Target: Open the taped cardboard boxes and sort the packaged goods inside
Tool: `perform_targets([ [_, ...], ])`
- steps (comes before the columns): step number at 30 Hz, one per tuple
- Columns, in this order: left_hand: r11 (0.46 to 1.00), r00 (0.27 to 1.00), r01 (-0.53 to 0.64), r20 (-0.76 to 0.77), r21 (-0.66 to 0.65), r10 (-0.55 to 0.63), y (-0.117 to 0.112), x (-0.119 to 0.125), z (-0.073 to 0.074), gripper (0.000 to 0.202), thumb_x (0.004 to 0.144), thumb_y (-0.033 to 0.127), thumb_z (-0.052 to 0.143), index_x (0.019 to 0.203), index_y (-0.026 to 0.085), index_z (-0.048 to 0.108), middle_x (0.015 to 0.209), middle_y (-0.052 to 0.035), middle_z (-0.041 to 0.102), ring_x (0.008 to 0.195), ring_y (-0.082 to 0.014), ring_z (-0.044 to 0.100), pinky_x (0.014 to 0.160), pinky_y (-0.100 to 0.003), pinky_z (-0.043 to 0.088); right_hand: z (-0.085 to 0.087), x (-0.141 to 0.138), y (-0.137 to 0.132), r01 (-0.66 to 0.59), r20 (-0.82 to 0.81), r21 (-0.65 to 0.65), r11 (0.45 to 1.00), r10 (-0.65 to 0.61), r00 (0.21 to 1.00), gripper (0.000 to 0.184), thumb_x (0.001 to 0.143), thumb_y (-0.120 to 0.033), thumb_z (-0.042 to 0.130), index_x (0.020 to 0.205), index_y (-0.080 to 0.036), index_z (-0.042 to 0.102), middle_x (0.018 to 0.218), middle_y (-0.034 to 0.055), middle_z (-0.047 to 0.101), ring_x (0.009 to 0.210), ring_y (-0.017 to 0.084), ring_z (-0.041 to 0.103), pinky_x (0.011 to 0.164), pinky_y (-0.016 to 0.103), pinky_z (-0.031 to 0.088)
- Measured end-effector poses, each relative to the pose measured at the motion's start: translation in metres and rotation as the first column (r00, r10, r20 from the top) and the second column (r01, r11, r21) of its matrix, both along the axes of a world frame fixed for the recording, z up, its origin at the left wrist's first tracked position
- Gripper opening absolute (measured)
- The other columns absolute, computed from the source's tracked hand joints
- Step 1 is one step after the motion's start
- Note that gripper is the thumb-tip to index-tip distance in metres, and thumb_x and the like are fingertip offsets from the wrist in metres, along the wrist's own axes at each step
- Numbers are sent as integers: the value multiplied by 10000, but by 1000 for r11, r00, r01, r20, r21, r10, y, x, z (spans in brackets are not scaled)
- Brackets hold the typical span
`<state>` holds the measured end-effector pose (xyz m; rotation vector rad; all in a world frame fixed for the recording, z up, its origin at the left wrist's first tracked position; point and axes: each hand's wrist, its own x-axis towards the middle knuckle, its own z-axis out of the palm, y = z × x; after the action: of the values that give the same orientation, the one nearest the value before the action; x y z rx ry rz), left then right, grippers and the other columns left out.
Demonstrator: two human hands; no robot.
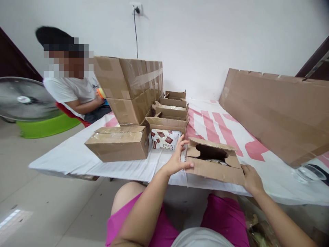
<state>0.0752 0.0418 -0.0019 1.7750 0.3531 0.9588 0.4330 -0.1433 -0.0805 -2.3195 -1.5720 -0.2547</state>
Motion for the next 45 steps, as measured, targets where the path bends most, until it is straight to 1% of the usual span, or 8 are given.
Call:
perform_targets([
  [5, 993, 979, 113, -170, -24, -116, 10, 12, -27, 1518, 467, 443, 922, 1524, 256, -151, 1615, -222, 10, 1495, -368, 119, 1187, -567, 141, 3, -4, 1, 17, -40, 11, 1000, -17, 999, 421, 841, -399, 424, 1076, -136, 655, 1018, 160, 645, 993, 325, 572, 912, 473, 463],
  [14, 989, 983, 147, -107, -23, -148, 10, 27, -40, 1472, 443, 360, 939, 1549, 252, -25, 1613, -204, 105, 1480, -375, 181, 1190, -545, 170, 15, 4, 4, -6, -187, 121, 993, 29, 982, 296, 749, -394, 503, 913, -221, 679, 1026, 117, 711, 1034, 317, 627, 887, 462, 501],
  [19, 978, 972, 192, -121, -86, -202, 12, 20, -39, 1454, 452, 315, 933, 1548, 275, -24, 1601, -208, 165, 1482, -367, 184, 1175, -573, 183, 66, -3, 0, 147, -394, 371, 917, 12, 919, 425, 871, -520, 434, 1044, -184, 630, 1044, 141, 705, 958, 284, 664, 831, 444, 540],
  [22, 984, 979, 162, -114, -77, -170, 13, 24, -47, 1472, 423, 266, 935, 1551, 237, -12, 1587, -232, 193, 1476, -367, 209, 1179, -568, 177, 108, -26, -5, 122, -595, 449, 885, 194, 780, 390, 825, -564, 576, 1025, -236, 644, 970, 86, 720, 898, 256, 675, 815, 422, 551],
  [25, 990, 988, 137, -73, -32, -139, 14, 27, -52, 1405, 436, 230, 917, 1552, 223, 63, 1563, -223, 267, 1452, -363, 280, 1171, -558, 218, 139, -57, -9, -176, -596, 303, 937, 330, 732, 403, 794, -573, 633, 1053, -266, 662, 890, 60, 712, 795, 227, 674, 704, 375, 565],
  [28, 983, 980, 184, -80, -4, -184, 17, 21, -49, 1343, 457, 246, 906, 1547, 245, 121, 1575, -189, 262, 1449, -352, 293, 1176, -541, 224, 149, -83, -10, -423, -359, 53, 904, 413, 837, 439, 760, -536, 696, 1122, -289, 665, 935, 54, 691, 842, 224, 655, 700, 352, 548],
  [35, 892, 904, 405, -57, -201, -424, 23, 2, -34, 1337, 545, 573, 850, 1540, 335, -11, 1632, -159, 55, 1503, -343, 83, 1158, -605, 163, 136, -107, -2, -425, 205, -193, 884, 460, 864, 220, 866, -379, 596, 1030, -269, 694, 864, 49, 663, 830, 237, 633, 653, 356, 501],
  [45, 978, 983, 185, 19, -91, -184, -1, 28, -25, 1555, 423, 492, 929, 1532, 253, -135, 1599, -215, 122, 1466, -396, 201, 1192, -553, 143, 177, -115, 18, -560, -137, -388, 732, 555, 821, 473, 878, -550, 546, 1242, -255, 610, 1146, 96, 661, 1069, 261, 614, 875, 401, 519],
])
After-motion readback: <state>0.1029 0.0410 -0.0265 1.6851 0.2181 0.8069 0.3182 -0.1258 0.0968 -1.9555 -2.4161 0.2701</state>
